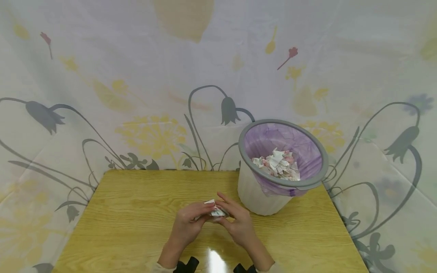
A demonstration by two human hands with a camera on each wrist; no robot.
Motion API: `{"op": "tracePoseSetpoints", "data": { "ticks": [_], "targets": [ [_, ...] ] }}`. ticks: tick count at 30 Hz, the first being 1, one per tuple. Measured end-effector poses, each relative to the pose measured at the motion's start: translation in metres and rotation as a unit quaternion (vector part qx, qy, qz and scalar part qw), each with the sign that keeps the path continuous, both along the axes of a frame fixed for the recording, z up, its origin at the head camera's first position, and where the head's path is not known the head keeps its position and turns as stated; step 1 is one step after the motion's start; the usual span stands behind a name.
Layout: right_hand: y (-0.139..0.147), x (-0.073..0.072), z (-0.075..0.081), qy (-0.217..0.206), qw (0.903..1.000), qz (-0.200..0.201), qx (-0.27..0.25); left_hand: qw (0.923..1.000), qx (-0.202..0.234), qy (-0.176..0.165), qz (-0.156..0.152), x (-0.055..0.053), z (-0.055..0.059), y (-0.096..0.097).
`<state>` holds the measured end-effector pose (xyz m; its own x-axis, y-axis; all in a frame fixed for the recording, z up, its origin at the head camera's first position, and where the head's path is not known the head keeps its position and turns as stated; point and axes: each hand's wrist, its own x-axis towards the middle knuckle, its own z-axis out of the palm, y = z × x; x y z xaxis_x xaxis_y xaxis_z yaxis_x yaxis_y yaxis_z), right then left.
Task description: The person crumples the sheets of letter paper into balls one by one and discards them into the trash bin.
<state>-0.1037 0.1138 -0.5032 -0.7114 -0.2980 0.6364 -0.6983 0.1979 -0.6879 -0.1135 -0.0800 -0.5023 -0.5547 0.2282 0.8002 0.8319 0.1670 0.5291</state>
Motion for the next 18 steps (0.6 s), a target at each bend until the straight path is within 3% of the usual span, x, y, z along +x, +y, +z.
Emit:
{"op": "tracePoseSetpoints", "data": {
  "ticks": [2,4,6,10,15,18],
  "targets": [
    [0.003,-0.002,0.004,-0.036,0.9976,0.06,-0.001,0.9987,0.029,-0.032,-0.027,0.0,-0.002,-0.003],
    [0.007,-0.004,0.006,-0.076,0.9887,0.127,-0.021,0.9937,0.062,-0.069,-0.063,0.001,-0.003,-0.006],
    [0.012,-0.006,0.005,-0.124,0.9727,0.189,-0.051,0.9862,0.091,-0.099,-0.096,0.001,-0.003,-0.01],
    [0.019,-0.007,0.005,-0.183,0.9384,0.272,-0.11,0.9701,0.126,-0.129,-0.163,-0.001,0.001,-0.015],
    [0.021,-0.005,0.008,-0.255,0.8967,0.321,-0.167,0.9546,0.144,-0.141,-0.219,-0.002,0.006,-0.018],
    [0.019,-0.005,0.011,-0.279,0.8876,0.326,-0.167,0.9512,0.14,-0.14,-0.237,-0.002,0.007,-0.017]
  ]
}}
